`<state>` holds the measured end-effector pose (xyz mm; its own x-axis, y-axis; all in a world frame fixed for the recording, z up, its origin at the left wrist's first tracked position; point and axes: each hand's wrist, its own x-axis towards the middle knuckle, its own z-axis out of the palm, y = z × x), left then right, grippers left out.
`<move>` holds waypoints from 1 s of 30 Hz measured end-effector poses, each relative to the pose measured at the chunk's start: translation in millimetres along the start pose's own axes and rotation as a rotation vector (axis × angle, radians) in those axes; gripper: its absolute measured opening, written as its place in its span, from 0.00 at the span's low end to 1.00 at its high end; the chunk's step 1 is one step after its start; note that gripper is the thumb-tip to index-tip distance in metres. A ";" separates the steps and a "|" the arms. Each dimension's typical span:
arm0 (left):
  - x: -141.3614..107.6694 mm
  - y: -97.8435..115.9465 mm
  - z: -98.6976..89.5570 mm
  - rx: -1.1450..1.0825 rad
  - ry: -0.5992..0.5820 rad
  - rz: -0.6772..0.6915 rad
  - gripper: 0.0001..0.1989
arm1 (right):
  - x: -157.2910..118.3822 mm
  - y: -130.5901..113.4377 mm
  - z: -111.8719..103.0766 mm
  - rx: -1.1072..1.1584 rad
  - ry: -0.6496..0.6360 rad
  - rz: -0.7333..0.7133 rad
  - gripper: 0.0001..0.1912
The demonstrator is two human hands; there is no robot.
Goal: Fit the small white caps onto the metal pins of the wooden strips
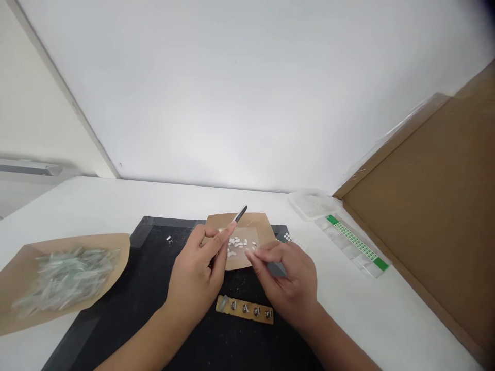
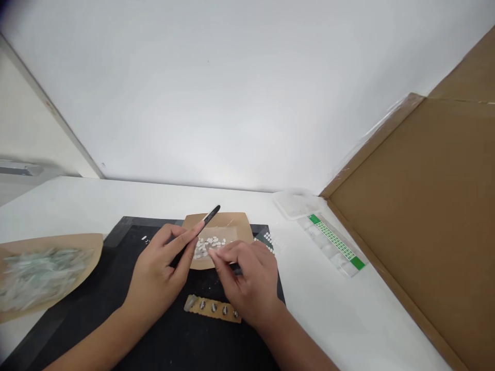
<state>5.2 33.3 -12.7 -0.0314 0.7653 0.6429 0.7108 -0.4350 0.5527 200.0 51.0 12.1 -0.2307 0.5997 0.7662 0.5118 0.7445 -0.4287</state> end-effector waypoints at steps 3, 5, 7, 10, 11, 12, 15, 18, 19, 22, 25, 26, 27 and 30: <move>1.3 -1.0 -2.6 0.013 0.011 0.007 0.22 | -0.7 -1.9 -2.7 -0.006 0.011 -0.100 0.13; 3.7 0.8 -5.0 -0.016 -0.008 0.014 0.22 | -1.2 -1.6 -3.7 -0.033 0.006 -0.163 0.15; 6.8 4.3 -7.5 -0.097 -0.047 0.002 0.19 | -1.8 -0.9 -4.4 -0.079 -0.018 -0.212 0.15; 10.7 10.1 -11.3 -0.248 -0.117 -0.092 0.13 | -2.3 -0.7 -6.7 -0.121 -0.056 -0.271 0.13; 11.7 11.3 -12.6 -0.294 -0.142 -0.131 0.11 | -2.1 -1.0 -8.2 -0.132 -0.063 -0.295 0.12; 12.4 12.1 -14.0 -0.339 -0.169 -0.162 0.10 | -1.9 -1.4 -10.0 -0.145 -0.066 -0.320 0.10; 14.1 12.3 -18.1 -0.456 -0.246 -0.201 0.07 | -0.8 -1.7 -16.4 -0.194 -0.066 -0.392 0.08; 15.4 12.0 -21.3 -0.542 -0.306 -0.219 0.06 | -0.5 1.6 -20.5 -0.229 -0.063 -0.416 0.07; 15.7 12.2 -21.9 -0.566 -0.318 -0.228 0.06 | -0.7 3.3 -21.0 -0.237 -0.064 -0.415 0.07; 16.1 12.8 -22.1 -0.623 -0.343 -0.242 0.06 | -1.7 7.6 -20.3 -0.257 -0.070 -0.404 0.07; 16.0 12.2 -20.9 -0.628 -0.385 -0.266 0.06 | -1.8 8.1 -18.7 -0.254 -0.041 -0.407 0.07; 16.0 11.5 -20.5 -0.624 -0.402 -0.283 0.06 | -1.6 7.5 -18.3 -0.246 -0.021 -0.414 0.07; 16.2 10.9 -20.1 -0.623 -0.415 -0.301 0.06 | -1.3 6.7 -18.0 -0.239 -0.001 -0.425 0.07; 17.4 9.4 -19.4 -0.640 -0.432 -0.330 0.07 | -0.6 5.3 -17.6 -0.229 0.023 -0.459 0.07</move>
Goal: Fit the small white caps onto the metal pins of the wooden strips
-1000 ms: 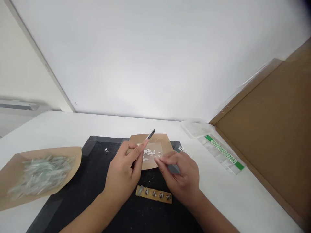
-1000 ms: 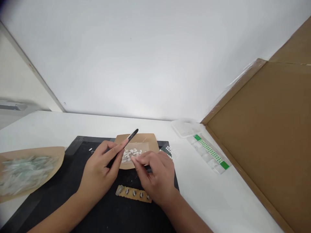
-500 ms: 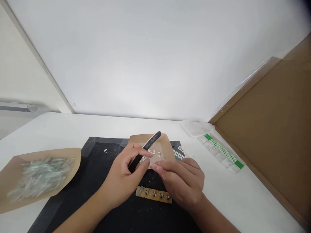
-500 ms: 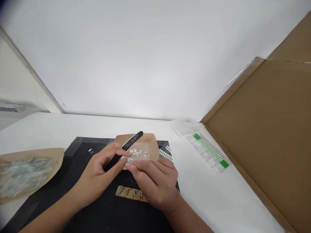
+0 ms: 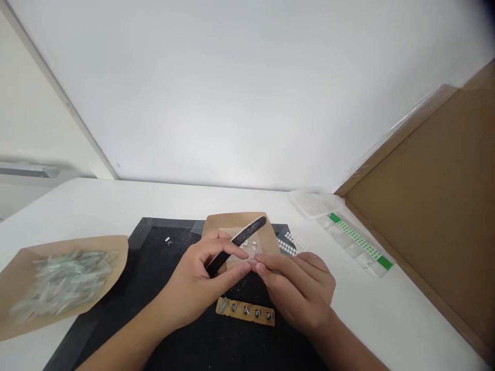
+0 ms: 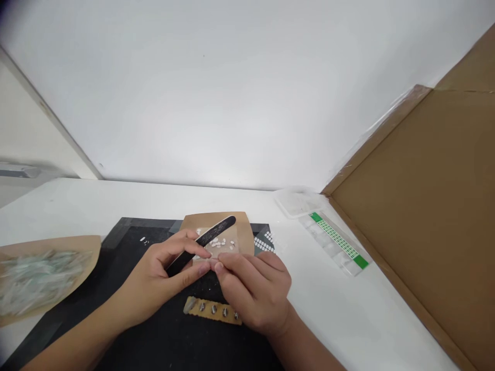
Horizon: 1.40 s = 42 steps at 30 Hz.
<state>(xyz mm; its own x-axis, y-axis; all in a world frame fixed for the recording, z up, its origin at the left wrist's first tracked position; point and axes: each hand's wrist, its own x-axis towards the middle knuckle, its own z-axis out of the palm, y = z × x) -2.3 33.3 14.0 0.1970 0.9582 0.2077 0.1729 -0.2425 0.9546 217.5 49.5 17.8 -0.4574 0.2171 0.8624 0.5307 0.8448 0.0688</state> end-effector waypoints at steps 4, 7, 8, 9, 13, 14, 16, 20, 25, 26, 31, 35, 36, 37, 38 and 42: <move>1.9 1.4 0.5 -0.094 -0.009 -0.039 0.05 | -1.3 0.2 2.0 -0.003 0.001 0.009 0.07; 0.8 0.2 2.5 -0.199 -0.036 -0.173 0.08 | -2.5 0.1 3.8 -0.002 0.002 0.015 0.08; 0.0 -1.0 3.3 -0.237 -0.045 -0.229 0.10 | -2.7 -0.1 4.0 0.000 0.001 0.014 0.08; -0.9 -2.6 4.0 -0.279 -0.050 -0.282 0.12 | -2.9 -0.3 4.0 0.001 0.000 0.015 0.08; -2.5 -7.8 4.4 -0.385 -0.046 -0.372 0.18 | -4.8 -1.2 3.8 -0.002 0.006 0.010 0.08; -2.2 -7.9 3.6 -0.371 -0.051 -0.360 0.18 | -5.5 -1.5 4.2 0.000 0.007 0.011 0.08; -1.3 -6.7 1.3 -0.300 -0.055 -0.308 0.16 | -6.4 -2.1 5.8 0.001 0.008 0.023 0.08; 0.5 -1.7 -2.9 -0.190 -0.045 -0.238 0.14 | -5.6 -3.3 9.1 -0.018 0.015 0.047 0.09; -0.9 -1.9 -6.4 -0.304 -0.063 -0.299 0.17 | -4.2 -3.6 8.8 -0.039 0.004 0.041 0.10; -1.3 -2.6 -7.3 -0.332 -0.057 -0.307 0.17 | -4.4 -3.4 8.8 -0.040 0.003 0.041 0.09; 0.5 -3.0 -10.1 -0.285 0.024 -0.265 0.17 | -5.2 -2.3 10.3 -0.027 0.023 0.080 0.07; 5.8 -3.9 -10.5 -0.028 0.116 -0.173 0.17 | -4.1 -2.0 10.5 -0.021 0.036 0.090 0.07; 6.9 -5.2 -10.6 0.057 0.142 -0.144 0.17 | -3.9 -2.1 10.4 -0.021 0.037 0.093 0.06; 7.7 -7.0 -10.5 0.141 0.171 -0.112 0.16 | -3.9 -2.1 10.2 -0.022 0.038 0.095 0.06; 8.2 -8.8 -10.4 0.214 0.196 -0.078 0.16 | -4.0 -2.1 10.1 -0.023 0.041 0.097 0.06; 6.7 -12.7 -8.4 0.314 0.247 0.008 0.15 | -4.7 -2.2 9.8 -0.035 0.039 0.095 0.07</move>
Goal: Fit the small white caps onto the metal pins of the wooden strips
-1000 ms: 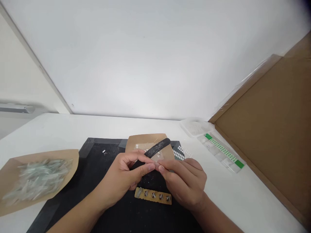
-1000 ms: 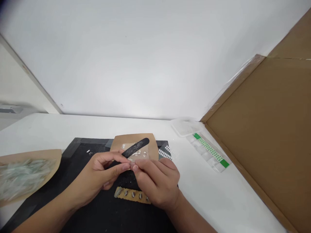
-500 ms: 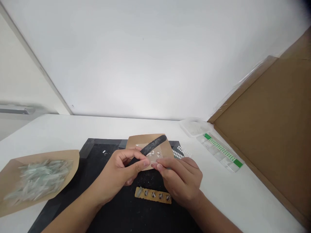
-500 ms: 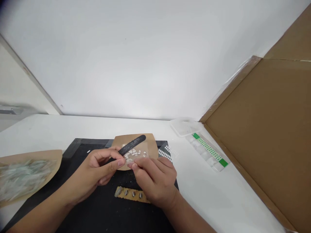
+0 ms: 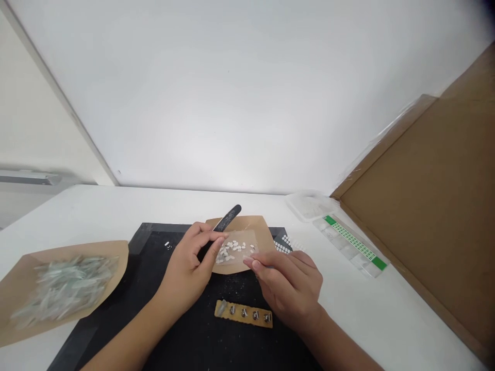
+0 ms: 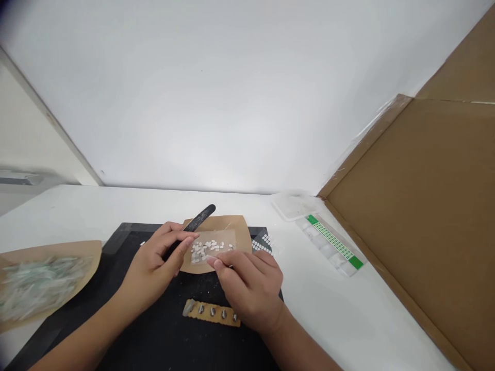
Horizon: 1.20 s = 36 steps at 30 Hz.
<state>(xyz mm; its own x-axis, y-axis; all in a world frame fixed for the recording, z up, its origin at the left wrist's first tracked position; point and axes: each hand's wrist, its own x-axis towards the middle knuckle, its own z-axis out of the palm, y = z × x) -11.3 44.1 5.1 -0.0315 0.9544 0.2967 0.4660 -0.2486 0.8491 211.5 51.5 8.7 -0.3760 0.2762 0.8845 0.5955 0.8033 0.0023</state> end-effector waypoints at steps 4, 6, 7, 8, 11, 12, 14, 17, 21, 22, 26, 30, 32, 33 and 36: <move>-5.1 6.3 -0.7 -0.042 -0.081 0.040 0.13 | 1.3 -1.0 0.8 -0.008 -0.019 0.011 0.08; -7.5 10.4 -1.2 -0.104 -0.154 0.042 0.13 | 2.5 -1.8 1.6 -0.005 -0.005 0.039 0.08; -8.5 12.0 -1.1 -0.139 -0.184 0.038 0.12 | 3.1 -2.2 2.0 -0.005 0.003 0.055 0.08; -9.2 13.3 -0.7 -0.172 -0.202 0.033 0.12 | 3.6 -2.6 2.2 -0.008 0.012 0.066 0.08; -9.8 14.3 1.6 -0.248 -0.201 0.012 0.12 | 4.7 -3.3 2.1 -0.013 0.010 0.064 0.09; -9.5 14.1 2.3 -0.266 -0.199 0.006 0.11 | 5.0 -3.5 1.8 -0.008 0.004 0.061 0.09; -8.9 13.4 2.8 -0.299 -0.211 0.001 0.10 | 5.4 -4.0 1.1 0.018 -0.005 0.066 0.10; -8.2 13.4 2.2 -0.347 -0.248 -0.019 0.10 | 5.9 -4.4 0.4 0.062 -0.010 0.070 0.11; -8.6 13.9 1.7 -0.374 -0.235 -0.032 0.09 | 6.2 -3.5 0.7 0.074 -0.011 0.057 0.12; -8.8 13.8 1.7 -0.376 -0.234 -0.036 0.09 | 6.1 -3.1 0.7 0.078 -0.009 0.050 0.12; -9.9 14.6 0.7 -0.406 -0.271 -0.065 0.10 | 3.9 -1.9 0.2 0.164 -0.033 0.008 0.12; -10.7 18.7 0.1 -0.455 -0.331 -0.059 0.10 | 1.5 -1.7 -0.8 0.266 -0.038 0.008 0.13; -11.2 19.9 0.7 -0.457 -0.349 -0.058 0.10 | 1.3 -1.5 -1.0 0.273 -0.034 0.016 0.12; -11.5 20.0 1.3 -0.454 -0.354 -0.061 0.10 | 1.4 -1.3 -1.0 0.273 -0.034 0.016 0.12; -12.1 18.4 3.2 -0.444 -0.356 -0.067 0.09 | 1.9 -0.2 -0.3 0.272 -0.038 0.021 0.11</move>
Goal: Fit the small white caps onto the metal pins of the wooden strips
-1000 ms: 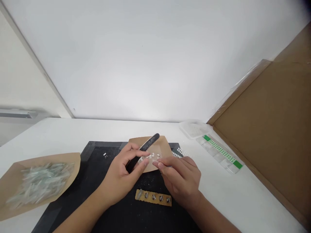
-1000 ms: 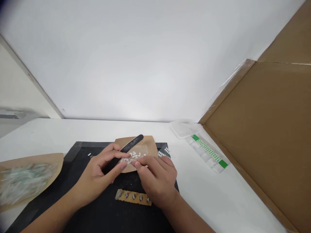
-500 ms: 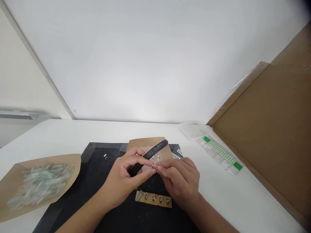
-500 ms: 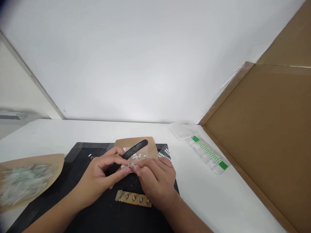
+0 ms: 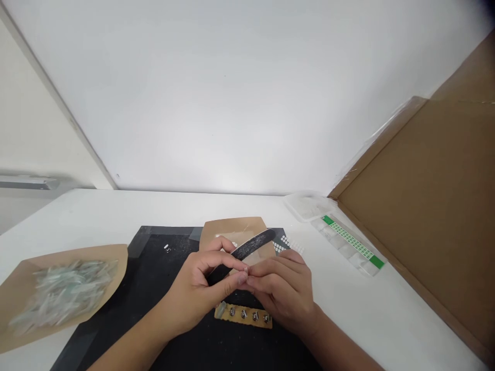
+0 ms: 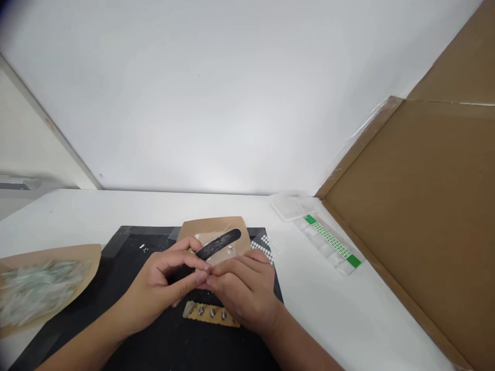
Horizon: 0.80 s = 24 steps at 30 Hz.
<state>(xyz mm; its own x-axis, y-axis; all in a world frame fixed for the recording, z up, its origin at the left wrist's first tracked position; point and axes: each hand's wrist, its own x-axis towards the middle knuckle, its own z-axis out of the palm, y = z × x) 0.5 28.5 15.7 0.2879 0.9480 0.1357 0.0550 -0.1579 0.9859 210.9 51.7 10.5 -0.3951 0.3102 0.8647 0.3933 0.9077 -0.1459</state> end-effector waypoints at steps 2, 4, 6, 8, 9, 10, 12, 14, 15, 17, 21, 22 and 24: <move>0.4 -1.8 0.4 0.003 0.006 -0.008 0.10 | 0.0 0.9 0.3 0.001 -0.001 0.006 0.10; 0.8 -2.9 0.5 0.010 0.013 -0.014 0.10 | -0.3 1.8 0.7 0.004 0.007 0.025 0.10; 1.2 -3.1 0.6 0.020 0.012 -0.017 0.11 | -1.0 2.6 1.4 0.007 0.017 0.051 0.10; 1.6 -2.5 0.5 0.032 0.008 -0.018 0.12 | -1.8 3.3 2.5 0.003 0.022 0.082 0.10; 1.8 -2.0 0.5 0.040 0.008 -0.017 0.12 | -2.0 3.5 3.0 -0.001 0.025 0.093 0.10; 2.0 -1.4 0.4 0.052 0.009 -0.016 0.12 | -2.0 3.6 3.6 -0.006 0.033 0.104 0.10; 2.2 -0.1 0.3 0.077 0.009 -0.009 0.13 | -1.3 3.5 4.3 -0.010 0.041 0.126 0.09; 2.3 0.8 0.2 0.094 -0.002 -0.007 0.13 | -0.1 3.1 4.3 -0.011 0.043 0.148 0.08; 2.3 0.9 0.2 0.099 -0.011 -0.012 0.14 | 0.5 2.9 4.2 -0.010 0.038 0.159 0.08; 2.4 0.5 0.2 0.106 -0.020 -0.024 0.14 | 0.8 2.8 4.0 -0.008 0.019 0.175 0.09; 2.5 -1.0 0.2 0.136 -0.004 -0.016 0.14 | -1.0 2.6 4.2 -0.007 -0.003 0.194 0.08; 2.5 -1.1 0.1 0.146 0.001 -0.005 0.13 | -1.6 2.5 4.3 -0.001 -0.003 0.194 0.08; 2.7 -0.9 -0.1 0.161 0.004 0.012 0.12 | -2.3 2.1 4.2 0.018 -0.002 0.189 0.08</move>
<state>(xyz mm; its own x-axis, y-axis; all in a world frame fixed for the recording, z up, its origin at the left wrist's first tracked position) 1.1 31.2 15.2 0.2857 0.9468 0.1480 0.2046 -0.2112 0.9558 209.1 54.0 6.1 -0.3170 0.4760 0.8203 0.4459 0.8382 -0.3141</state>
